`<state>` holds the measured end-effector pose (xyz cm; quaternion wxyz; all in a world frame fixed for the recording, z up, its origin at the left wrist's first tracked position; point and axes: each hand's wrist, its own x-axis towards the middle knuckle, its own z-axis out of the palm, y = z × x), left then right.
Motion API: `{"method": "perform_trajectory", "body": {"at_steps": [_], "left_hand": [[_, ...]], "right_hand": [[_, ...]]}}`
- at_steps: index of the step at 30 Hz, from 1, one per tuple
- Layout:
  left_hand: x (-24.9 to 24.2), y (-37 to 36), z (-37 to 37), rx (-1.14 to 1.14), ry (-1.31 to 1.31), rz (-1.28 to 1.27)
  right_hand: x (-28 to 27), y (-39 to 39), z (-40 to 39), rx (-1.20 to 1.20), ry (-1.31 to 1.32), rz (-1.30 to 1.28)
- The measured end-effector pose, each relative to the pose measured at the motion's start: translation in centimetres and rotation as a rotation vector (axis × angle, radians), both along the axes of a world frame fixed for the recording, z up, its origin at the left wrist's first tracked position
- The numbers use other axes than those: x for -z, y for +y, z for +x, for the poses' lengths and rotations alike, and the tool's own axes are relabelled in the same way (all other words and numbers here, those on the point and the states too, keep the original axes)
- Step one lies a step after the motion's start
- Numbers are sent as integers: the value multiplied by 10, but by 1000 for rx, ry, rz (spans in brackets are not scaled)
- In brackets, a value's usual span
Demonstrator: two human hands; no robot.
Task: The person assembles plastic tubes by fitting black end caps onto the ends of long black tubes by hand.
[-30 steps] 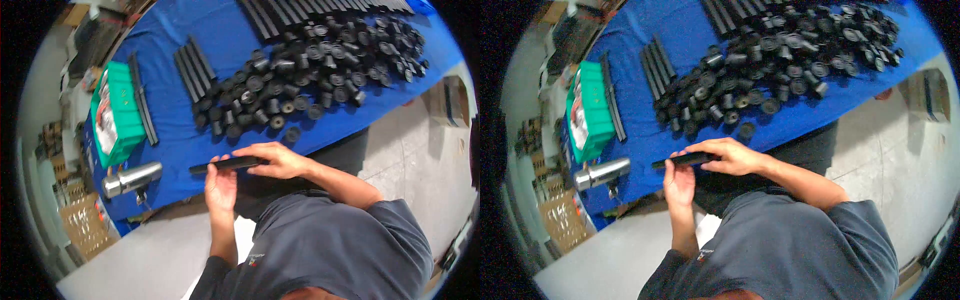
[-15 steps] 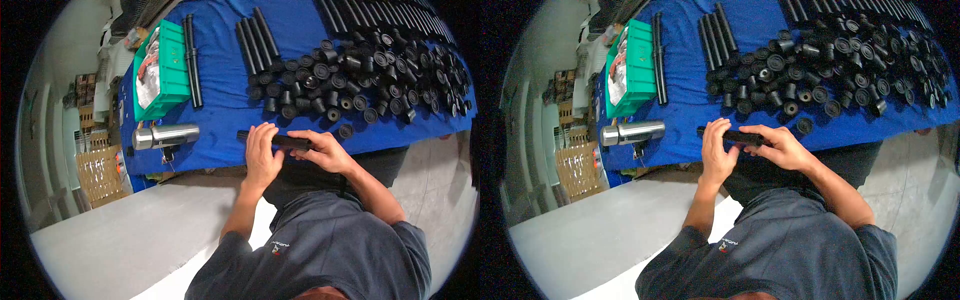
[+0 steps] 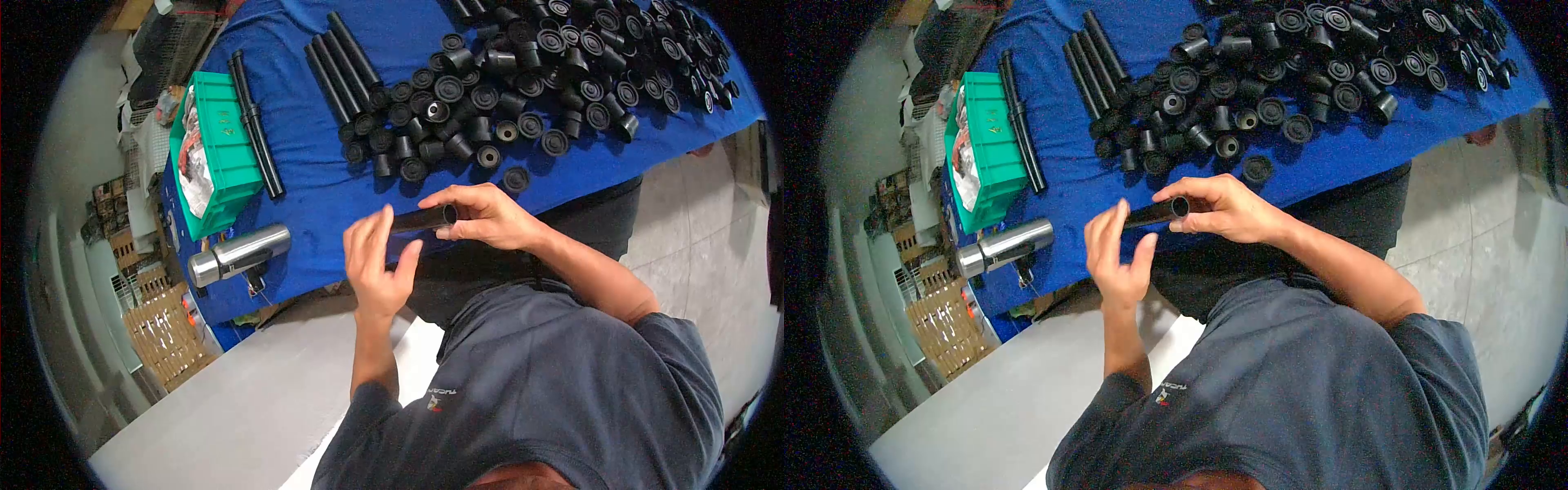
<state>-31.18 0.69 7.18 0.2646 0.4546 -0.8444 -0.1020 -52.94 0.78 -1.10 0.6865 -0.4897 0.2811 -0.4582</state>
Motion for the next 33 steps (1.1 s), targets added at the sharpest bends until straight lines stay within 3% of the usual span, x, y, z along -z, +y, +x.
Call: {"method": "perform_trajectory", "body": {"at_steps": [2,4,5,6,8,12,14,15,16,18,20,23,29,33], "left_hand": [[20,17,19,5,291,148],[28,35,15,-254,894,956],[34,32,13,-214,1167,1262],[42,31,12,-214,1451,1476],[64,29,21,-203,1742,1716],[70,20,15,-64,1761,1628],[85,21,20,-33,1737,1490],[71,19,7,-195,1631,1292],[76,12,8,-31,1681,1247],[70,4,-1,55,1649,1125],[78,-6,2,154,1686,1150],[97,-7,5,179,1722,1196],[97,-6,3,186,1744,1200],[98,-3,3,144,1747,1168]], "right_hand": [[2,1,4,40,4,-27],[13,2,8,38,-5,19],[16,2,11,31,-11,42],[15,1,12,31,-2,7],[13,2,10,43,30,-57],[5,5,7,107,158,-237],[-15,16,0,125,357,-212],[-22,23,-4,222,483,-312],[-26,31,-8,310,605,-410],[-36,43,-25,433,884,-451],[-48,39,-43,564,1078,-437],[-49,33,-57,555,1275,-363],[-28,28,-49,457,1348,-330],[-46,30,-43,400,1111,-288]]}}
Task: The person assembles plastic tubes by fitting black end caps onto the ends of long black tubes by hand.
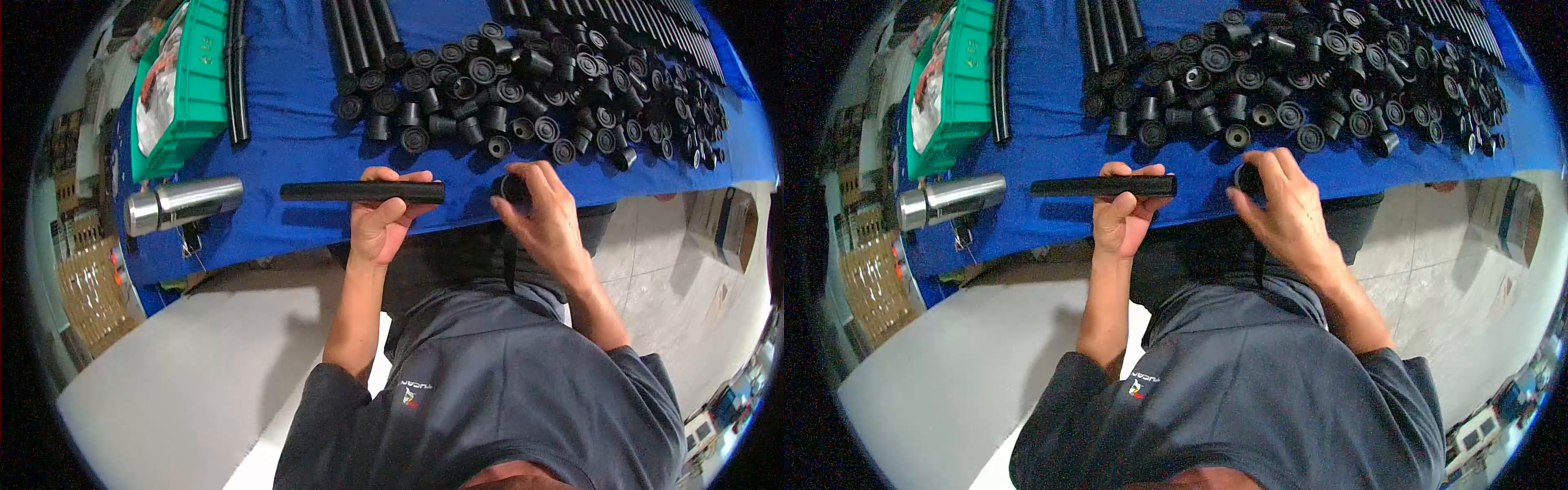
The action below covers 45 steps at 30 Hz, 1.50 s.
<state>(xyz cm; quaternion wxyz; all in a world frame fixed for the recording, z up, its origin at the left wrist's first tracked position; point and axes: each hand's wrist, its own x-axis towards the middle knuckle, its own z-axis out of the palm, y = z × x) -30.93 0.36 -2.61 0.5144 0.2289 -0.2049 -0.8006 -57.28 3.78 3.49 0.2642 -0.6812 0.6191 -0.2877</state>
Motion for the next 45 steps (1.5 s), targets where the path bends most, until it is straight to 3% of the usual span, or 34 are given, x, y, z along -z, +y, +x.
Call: {"method": "perform_trajectory", "body": {"at_steps": [3,5,7,13,22,34,45], "left_hand": [[-2,-1,-4,-39,-21,-63],[-3,-5,-2,-68,-51,-82],[-6,-5,1,-85,-110,-96],[-4,-6,5,-133,-190,-79],[-8,-4,-2,-134,-292,-82],[-12,-1,-11,-188,-296,60],[-10,-5,-6,-161,-331,-18]], "right_hand": [[17,-1,16,-24,-634,269],[26,-8,34,-30,-860,298],[29,-18,43,-61,-850,369],[42,-29,56,-165,-864,260],[38,-29,46,-274,-487,-24],[40,-29,47,-262,-505,-29],[39,-27,49,-231,-549,-2]]}}
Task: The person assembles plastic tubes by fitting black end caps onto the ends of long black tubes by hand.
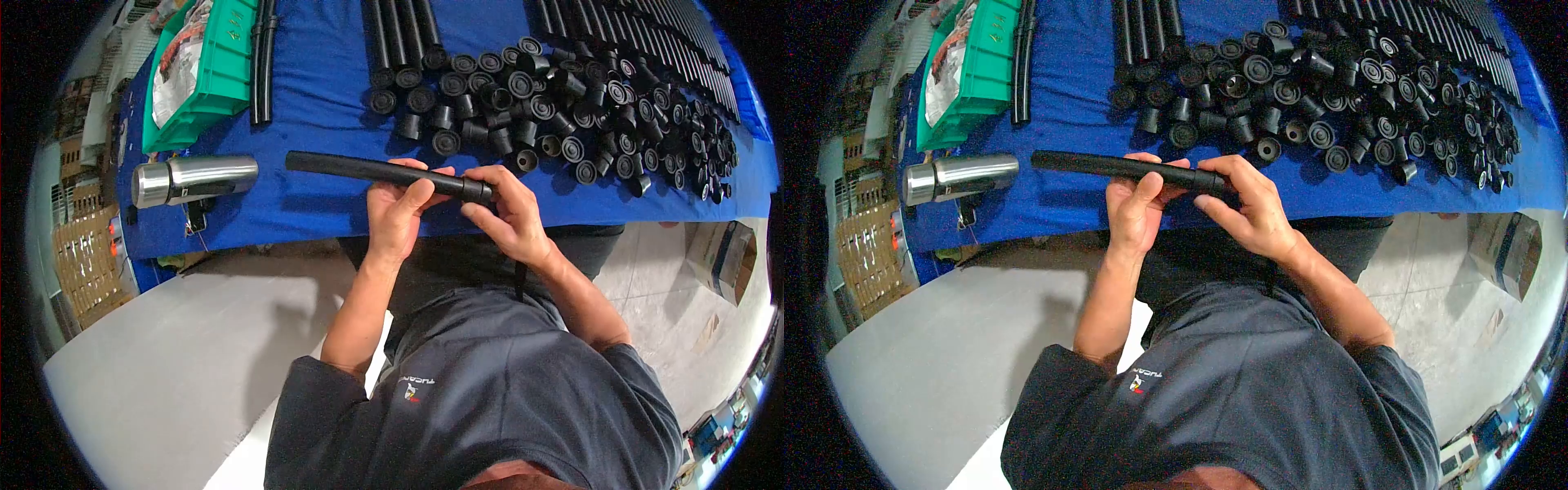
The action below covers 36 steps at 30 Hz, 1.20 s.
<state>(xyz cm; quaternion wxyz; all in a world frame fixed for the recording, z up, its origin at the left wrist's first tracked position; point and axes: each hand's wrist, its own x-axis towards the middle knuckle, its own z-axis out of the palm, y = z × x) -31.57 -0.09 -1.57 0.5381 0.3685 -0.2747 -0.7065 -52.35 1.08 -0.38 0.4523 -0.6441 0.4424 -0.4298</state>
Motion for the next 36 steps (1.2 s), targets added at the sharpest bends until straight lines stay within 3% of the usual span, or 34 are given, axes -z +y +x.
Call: {"method": "perform_trajectory", "body": {"at_steps": [4,5,9,25,28,31,34,36], "left_hand": [[7,5,0,51,-115,-188],[11,3,6,111,-24,-229],[1,3,21,16,302,-31],[8,8,17,-6,254,-69],[7,5,17,3,271,-72],[13,5,21,34,310,-92],[13,4,20,38,336,-81],[11,3,21,41,342,-67]], "right_hand": [[-6,2,-2,16,109,-55],[-8,3,-4,14,115,-12],[-10,6,-6,24,110,91],[-1,4,-1,57,135,-41],[-9,-1,-7,-8,122,81],[-8,4,-2,12,-231,340],[-5,8,-3,-37,-334,573],[-10,8,-1,-25,-371,551]]}}
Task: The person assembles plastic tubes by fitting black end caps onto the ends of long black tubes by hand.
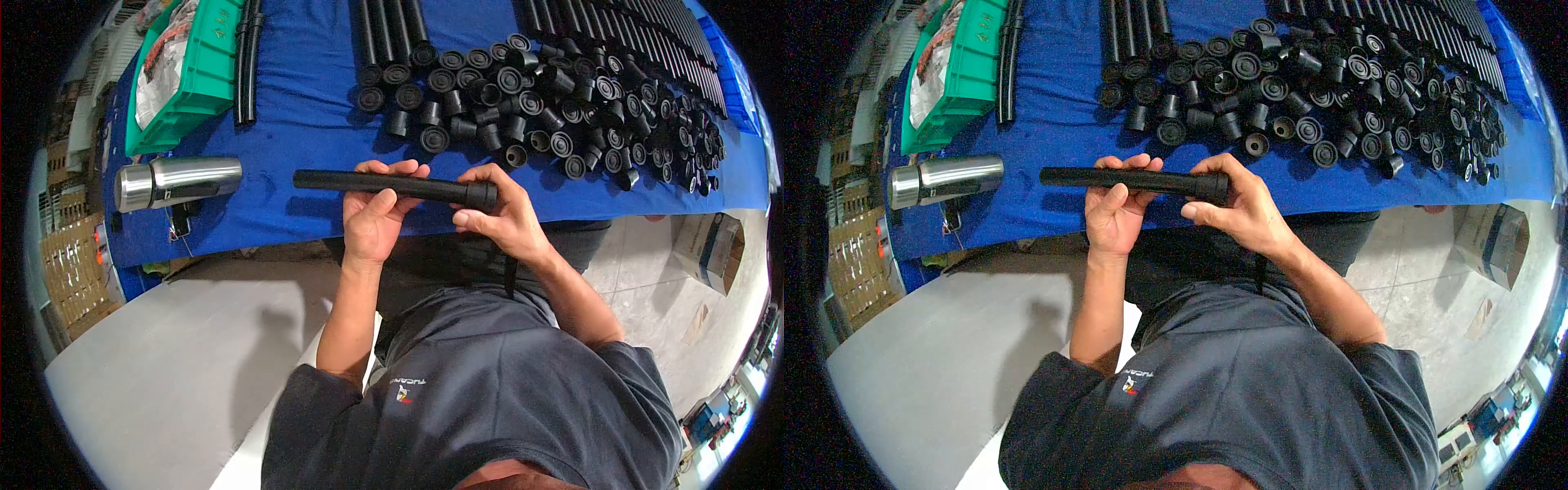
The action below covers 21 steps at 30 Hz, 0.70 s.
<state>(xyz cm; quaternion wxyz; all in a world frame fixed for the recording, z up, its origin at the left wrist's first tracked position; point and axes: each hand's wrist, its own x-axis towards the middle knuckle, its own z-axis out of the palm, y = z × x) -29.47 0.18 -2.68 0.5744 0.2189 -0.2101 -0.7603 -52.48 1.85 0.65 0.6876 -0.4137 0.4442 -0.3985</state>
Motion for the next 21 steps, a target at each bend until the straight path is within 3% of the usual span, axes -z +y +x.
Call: {"method": "perform_trajectory", "body": {"at_steps": [3,16,21], "left_hand": [[3,0,0,11,-32,-76],[-6,5,-3,-56,-62,19],[-3,3,-2,-17,-26,10]], "right_hand": [[2,-3,0,5,30,1],[1,-4,4,10,105,-127],[2,-4,-2,-38,289,-265]]}}
